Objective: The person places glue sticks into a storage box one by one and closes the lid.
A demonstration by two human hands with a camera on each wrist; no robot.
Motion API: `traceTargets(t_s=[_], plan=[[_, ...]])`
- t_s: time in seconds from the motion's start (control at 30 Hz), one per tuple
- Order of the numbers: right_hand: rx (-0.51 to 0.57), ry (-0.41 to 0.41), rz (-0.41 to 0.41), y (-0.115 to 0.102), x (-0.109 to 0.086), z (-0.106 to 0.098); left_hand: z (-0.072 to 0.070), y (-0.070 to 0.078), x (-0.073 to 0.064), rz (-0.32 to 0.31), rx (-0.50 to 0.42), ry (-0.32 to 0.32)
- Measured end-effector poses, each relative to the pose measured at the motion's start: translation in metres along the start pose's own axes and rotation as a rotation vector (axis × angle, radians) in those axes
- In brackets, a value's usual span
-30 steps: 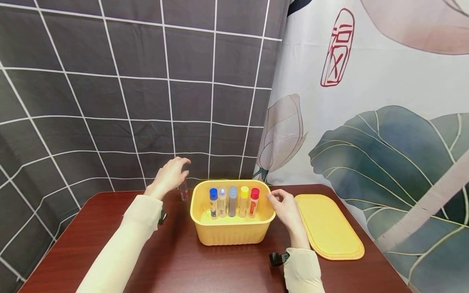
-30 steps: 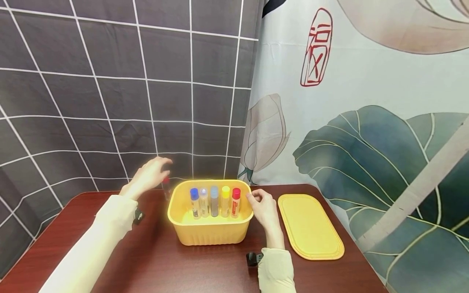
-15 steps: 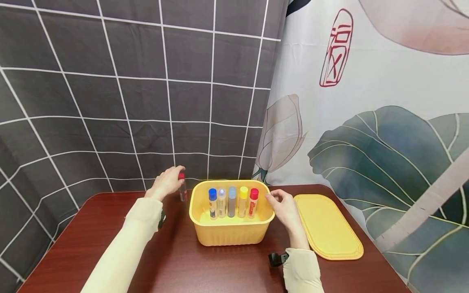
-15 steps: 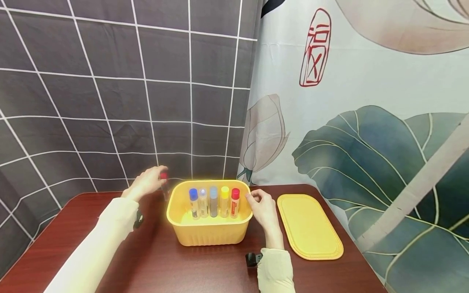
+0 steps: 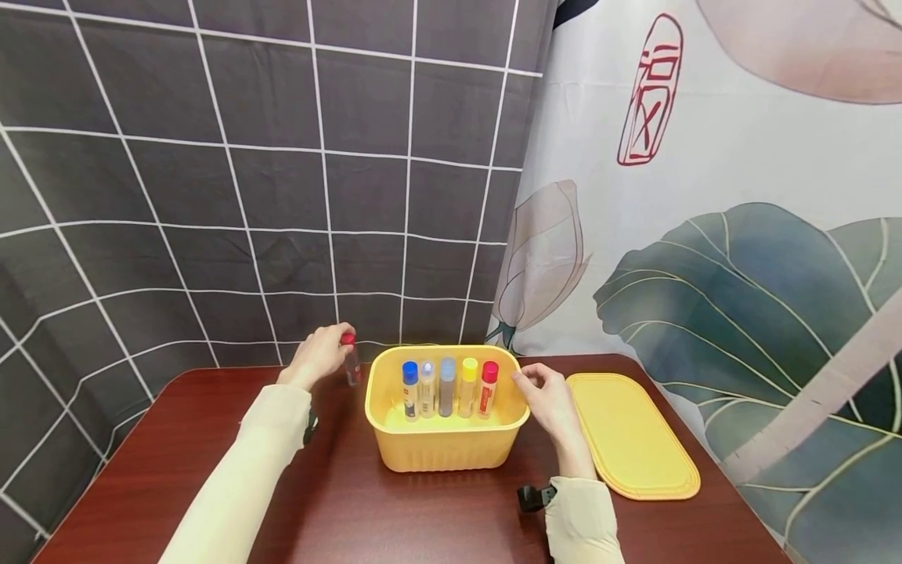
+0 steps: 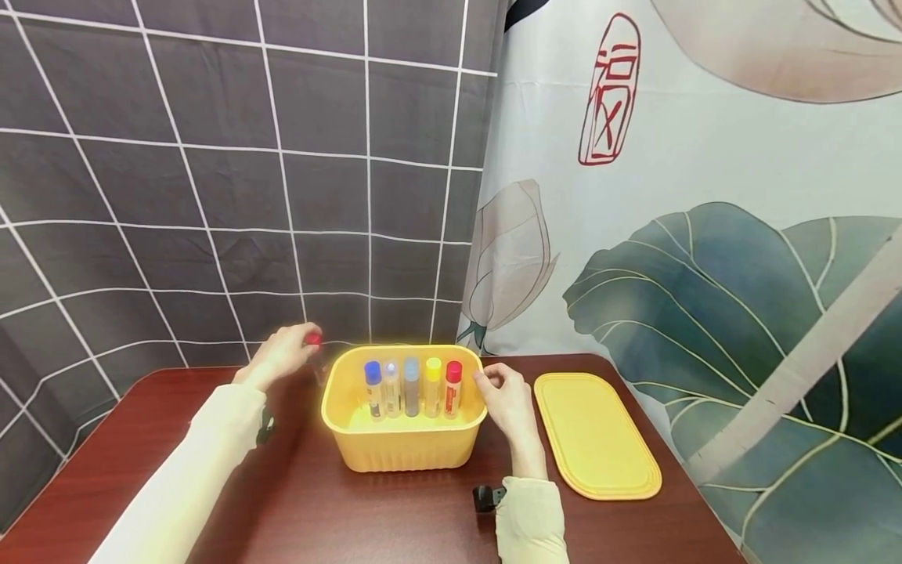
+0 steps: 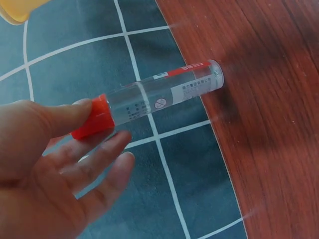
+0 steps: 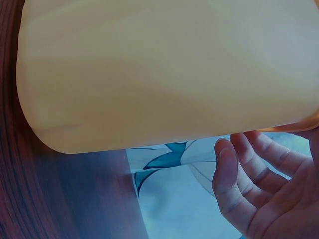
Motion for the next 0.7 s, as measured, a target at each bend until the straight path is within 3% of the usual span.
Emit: traceTargets(t_s=[0.33,0.7], plan=[[-0.016,-0.004,0.007,0.000,-0.001,0.000,-0.001,-0.002,-0.003,-0.001,-0.011,-0.001],[-0.010,-0.006,0.010,0.001,0.001,0.001,-0.014,0.009,-0.001,0.038,-0.027,0.028]])
Point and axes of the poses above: each hand's wrist, its own x-axis towards the middle knuckle, its own z-axis out of the palm, y = z × x, the point moved 7 cm from there along x, towards the middle knuckle, and after that the axes turned 11 degrees about y, right-handed, at the moved point
